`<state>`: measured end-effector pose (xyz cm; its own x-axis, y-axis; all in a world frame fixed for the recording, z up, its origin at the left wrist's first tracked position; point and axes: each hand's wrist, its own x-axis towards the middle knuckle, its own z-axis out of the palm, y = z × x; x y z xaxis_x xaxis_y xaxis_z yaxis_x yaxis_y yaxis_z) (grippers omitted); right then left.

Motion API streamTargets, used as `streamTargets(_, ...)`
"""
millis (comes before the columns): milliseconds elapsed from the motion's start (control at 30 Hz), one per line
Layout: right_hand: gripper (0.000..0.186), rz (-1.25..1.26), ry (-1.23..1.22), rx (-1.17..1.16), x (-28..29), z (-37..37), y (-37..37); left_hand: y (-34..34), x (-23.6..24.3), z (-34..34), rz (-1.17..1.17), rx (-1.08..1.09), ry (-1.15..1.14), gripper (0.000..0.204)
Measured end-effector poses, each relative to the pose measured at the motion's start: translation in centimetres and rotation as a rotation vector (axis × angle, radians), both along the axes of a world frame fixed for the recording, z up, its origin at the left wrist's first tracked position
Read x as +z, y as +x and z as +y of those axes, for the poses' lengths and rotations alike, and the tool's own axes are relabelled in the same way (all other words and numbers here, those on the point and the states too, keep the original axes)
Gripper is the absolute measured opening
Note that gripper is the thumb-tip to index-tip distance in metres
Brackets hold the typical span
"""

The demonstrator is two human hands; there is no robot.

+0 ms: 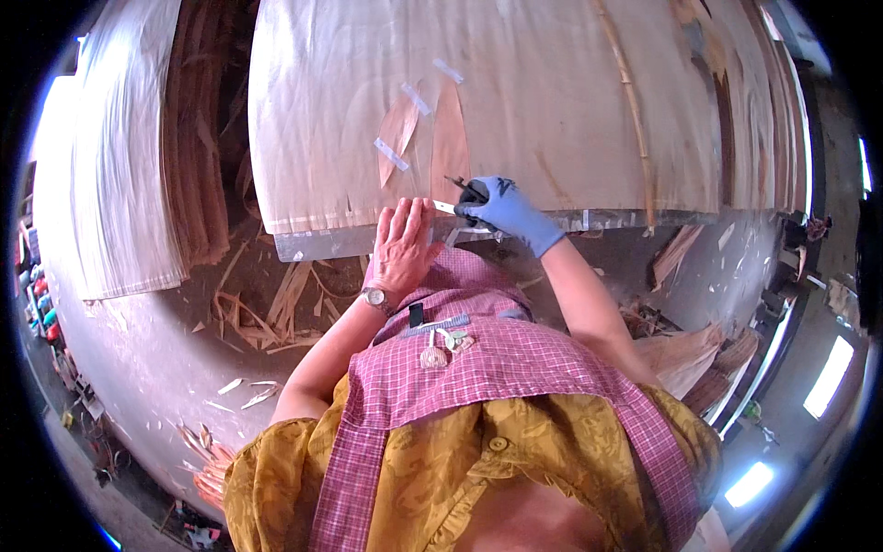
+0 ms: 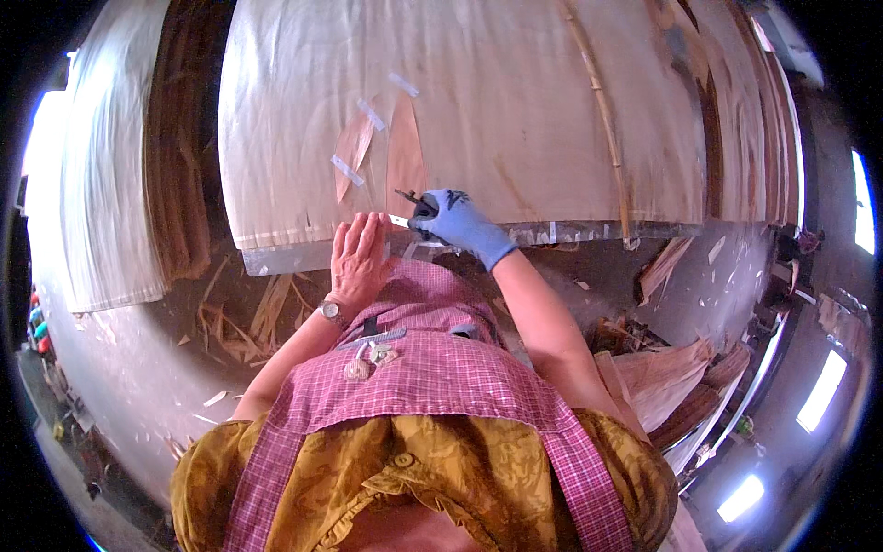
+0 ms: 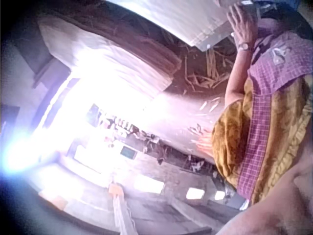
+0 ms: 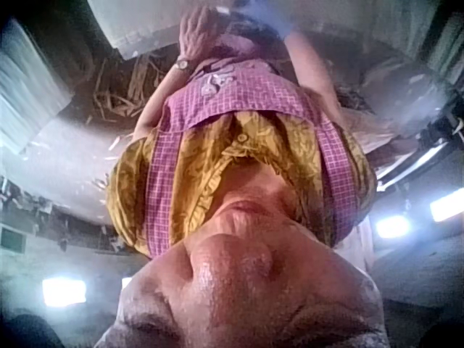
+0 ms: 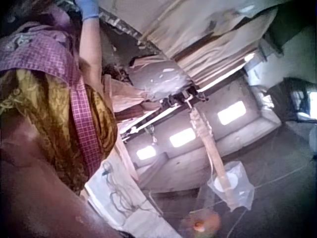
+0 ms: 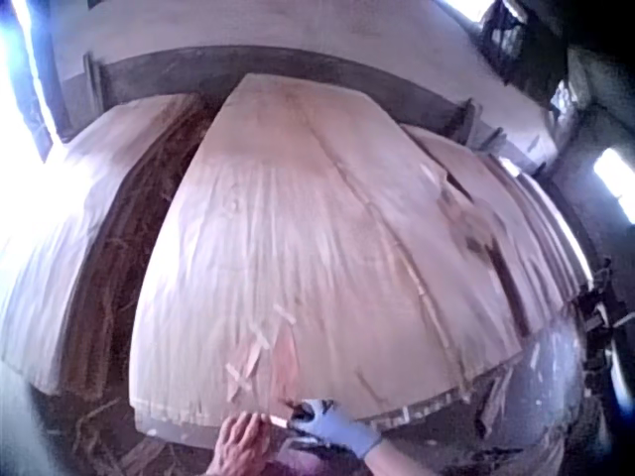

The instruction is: The person repairs wood veneer sheets by cutting and applying adhesive tape patches with a blade. The person then lays down, trims, and flips sheets of wood veneer over a stack using a long stick.

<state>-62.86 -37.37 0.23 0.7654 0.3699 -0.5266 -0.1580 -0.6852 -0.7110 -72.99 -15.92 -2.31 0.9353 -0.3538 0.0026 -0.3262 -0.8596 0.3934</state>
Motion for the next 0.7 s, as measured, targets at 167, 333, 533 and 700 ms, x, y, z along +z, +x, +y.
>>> streamTargets(167,0.037,0.117,-0.031,-0.005,0.9,-2.9,0.3,0.1,0.3,-0.3,0.026,0.018,0.017,0.083)
streamTargets(333,0.050,-0.092,-0.244,-0.067,0.5,-3.4,-0.6,0.3,1.7,-2.3,0.097,-0.029,0.129,0.080)
streamTargets(533,0.061,-0.265,-0.399,-0.050,0.2,-4.0,-1.2,0.9,2.9,-5.2,0.004,-0.034,0.063,0.083)
streamTargets(700,0.055,-0.062,-0.220,-0.093,-0.6,-5.8,-2.1,1.2,1.9,-7.1,0.026,-0.118,0.135,0.088)
